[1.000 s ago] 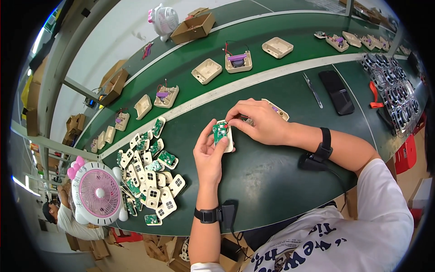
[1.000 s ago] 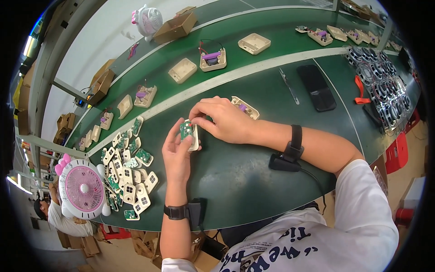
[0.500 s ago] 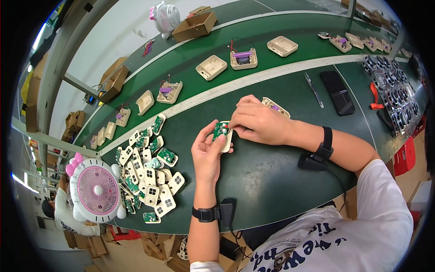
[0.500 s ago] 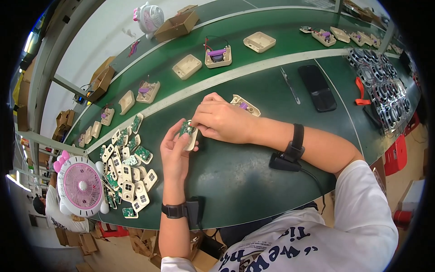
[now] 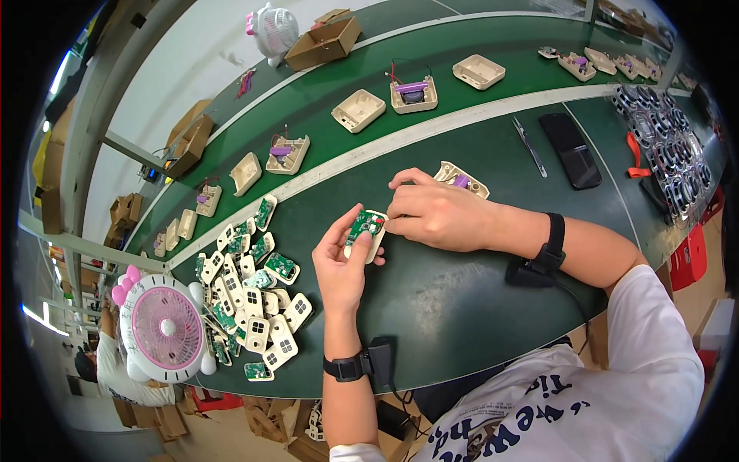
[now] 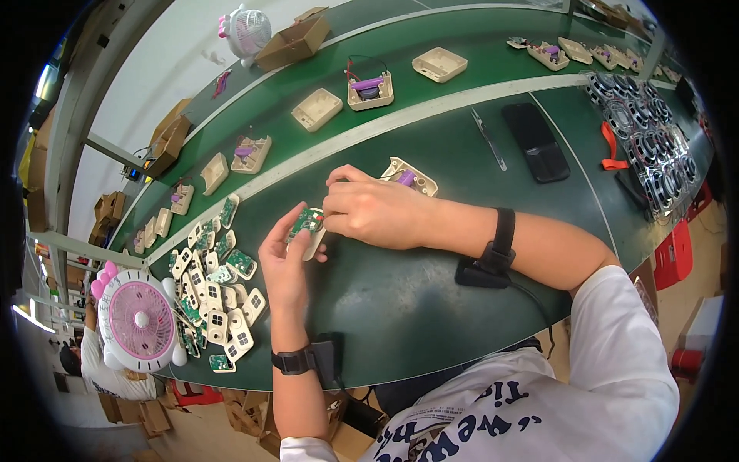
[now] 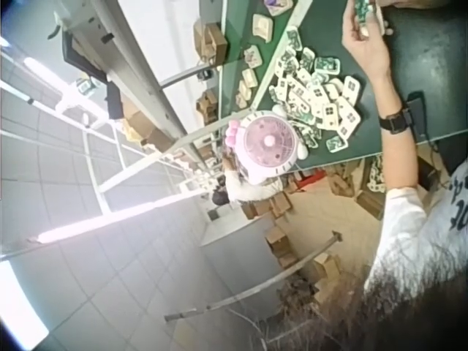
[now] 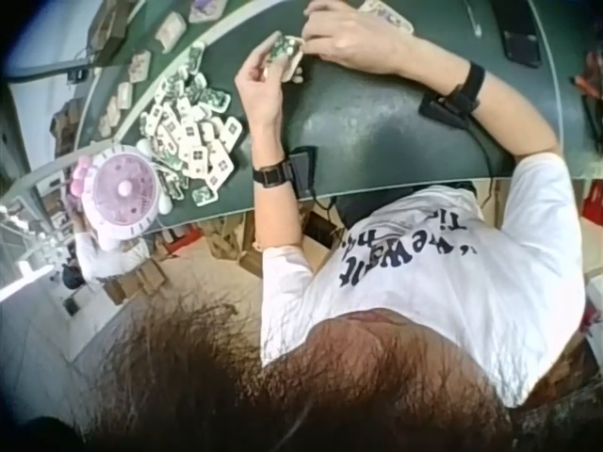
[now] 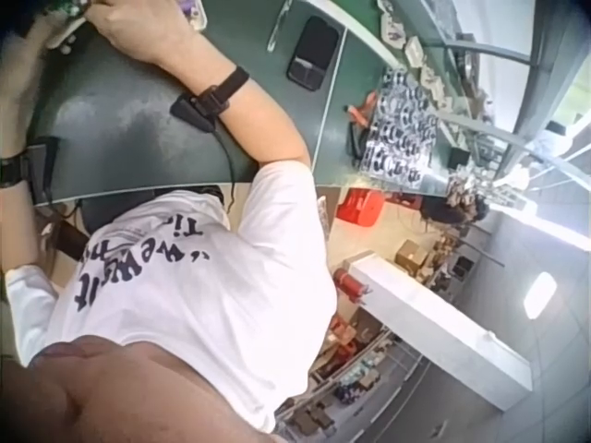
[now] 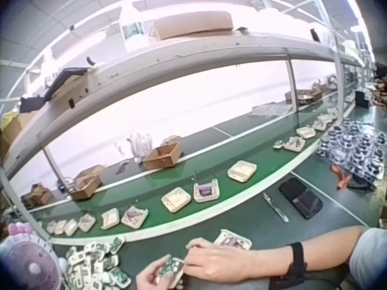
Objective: Assembling electronic circuit boards into plastic housings on a manufacturing assembly line.
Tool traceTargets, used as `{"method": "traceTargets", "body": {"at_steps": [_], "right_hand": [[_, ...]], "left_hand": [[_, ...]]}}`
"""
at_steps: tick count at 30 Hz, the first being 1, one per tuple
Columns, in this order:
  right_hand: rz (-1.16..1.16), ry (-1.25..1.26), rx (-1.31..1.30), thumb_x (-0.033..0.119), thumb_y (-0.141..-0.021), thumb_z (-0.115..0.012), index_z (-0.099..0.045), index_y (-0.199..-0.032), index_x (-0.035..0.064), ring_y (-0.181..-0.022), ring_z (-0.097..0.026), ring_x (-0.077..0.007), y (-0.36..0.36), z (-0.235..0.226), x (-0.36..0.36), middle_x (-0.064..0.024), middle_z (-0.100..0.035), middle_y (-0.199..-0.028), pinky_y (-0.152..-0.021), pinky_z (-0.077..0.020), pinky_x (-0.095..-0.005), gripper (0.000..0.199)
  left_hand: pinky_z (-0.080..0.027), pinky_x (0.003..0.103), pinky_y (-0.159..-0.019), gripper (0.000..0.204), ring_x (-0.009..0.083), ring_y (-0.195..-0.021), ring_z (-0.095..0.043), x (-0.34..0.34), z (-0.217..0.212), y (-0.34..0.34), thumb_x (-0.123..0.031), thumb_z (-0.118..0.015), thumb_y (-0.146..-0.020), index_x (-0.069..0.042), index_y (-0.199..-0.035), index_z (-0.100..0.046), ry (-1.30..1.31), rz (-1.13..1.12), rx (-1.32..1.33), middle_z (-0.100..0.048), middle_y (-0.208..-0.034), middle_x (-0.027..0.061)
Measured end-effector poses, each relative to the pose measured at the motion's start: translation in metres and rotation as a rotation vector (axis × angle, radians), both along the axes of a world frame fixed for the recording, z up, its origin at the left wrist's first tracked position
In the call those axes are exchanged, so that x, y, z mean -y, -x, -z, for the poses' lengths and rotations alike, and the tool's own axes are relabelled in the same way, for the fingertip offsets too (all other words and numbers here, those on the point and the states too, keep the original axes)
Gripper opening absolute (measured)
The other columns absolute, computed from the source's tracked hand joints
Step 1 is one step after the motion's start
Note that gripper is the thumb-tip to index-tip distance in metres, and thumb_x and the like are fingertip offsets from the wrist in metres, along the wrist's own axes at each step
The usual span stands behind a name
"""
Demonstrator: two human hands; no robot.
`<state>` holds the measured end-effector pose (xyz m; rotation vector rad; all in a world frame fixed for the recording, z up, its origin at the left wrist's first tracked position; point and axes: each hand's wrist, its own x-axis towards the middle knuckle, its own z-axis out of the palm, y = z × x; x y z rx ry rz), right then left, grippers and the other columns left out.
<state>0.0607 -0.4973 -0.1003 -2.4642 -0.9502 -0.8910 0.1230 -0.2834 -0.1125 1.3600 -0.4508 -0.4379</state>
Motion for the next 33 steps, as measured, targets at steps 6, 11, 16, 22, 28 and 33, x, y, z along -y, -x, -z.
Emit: {"method": "traceTargets", "body": {"at_steps": [6,11,16,22,28,33], "right_hand": [[0.026,0.092,0.096,0.007,-0.078,-0.068,-0.070,-0.090,-0.0011,-0.085,-0.062,-0.0233,0.001,-0.001,-0.004,-0.0061,-0.060,-0.084,-0.102,-0.0486,-0.0460,0.015],[0.069,0.084,0.124,0.006,-0.077,-0.071,-0.069,-0.086,0.0009,-0.086,-0.062,-0.0237,0.003,0.002,-0.007,-0.0067,-0.061,-0.086,-0.100,-0.0487,-0.0447,0.011],[0.025,-0.252,-0.044,0.002,-0.079,-0.073,-0.069,-0.091,0.0033,-0.084,-0.063,-0.0247,0.000,0.009,-0.009,-0.0060,-0.066,-0.087,-0.099,-0.0482,-0.0432,0.012],[0.081,-0.617,-0.509,0.000,-0.083,-0.073,-0.062,-0.093,0.0005,-0.082,-0.075,-0.0196,0.008,-0.007,-0.013,-0.0081,-0.071,-0.085,-0.072,-0.0568,-0.0323,0.014],[0.079,-0.840,-0.658,0.000,-0.085,-0.074,-0.061,-0.092,-0.0021,-0.084,-0.075,-0.0169,0.006,-0.009,-0.014,-0.0096,-0.073,-0.087,-0.075,-0.0586,-0.0280,0.015],[0.089,-0.824,-0.638,-0.001,-0.082,-0.073,-0.066,-0.091,-0.0036,-0.080,-0.074,-0.0160,0.007,-0.005,-0.014,-0.0092,-0.073,-0.085,-0.073,-0.0589,-0.0273,0.012]], "left_hand": [[-0.061,0.027,-0.064,0.043,0.0125,-0.078,-0.069,0.001,0.000,0.002,-0.001,-0.067,-0.095,0.006,-0.136,-0.058,-0.075,-0.004,0.033,-0.071,-0.104,0.0108],[-0.062,0.029,-0.071,0.047,0.0138,-0.083,-0.069,0.011,0.000,0.011,0.001,-0.069,-0.094,0.006,-0.138,-0.054,0.017,-0.035,0.034,-0.070,-0.104,0.0124],[-0.063,0.030,-0.076,0.050,0.0154,-0.088,-0.070,0.012,-0.001,0.013,0.004,-0.070,-0.091,0.005,-0.138,-0.051,0.080,-0.059,0.064,-0.070,-0.105,0.0135],[-0.063,0.031,-0.078,0.052,0.0163,-0.095,-0.069,0.011,0.005,0.011,0.009,-0.069,-0.090,0.003,-0.139,-0.051,0.088,-0.019,0.090,-0.069,-0.109,0.0136],[-0.063,0.031,-0.078,0.052,0.0167,-0.097,-0.069,0.012,0.003,0.013,0.010,-0.069,-0.089,0.003,-0.138,-0.052,0.087,-0.025,0.131,-0.068,-0.111,0.0136],[-0.063,0.030,-0.079,0.053,0.0159,-0.097,-0.069,0.013,0.002,0.013,0.011,-0.069,-0.088,0.004,-0.139,-0.052,0.068,-0.082,0.193,-0.069,-0.109,0.0127]]}}
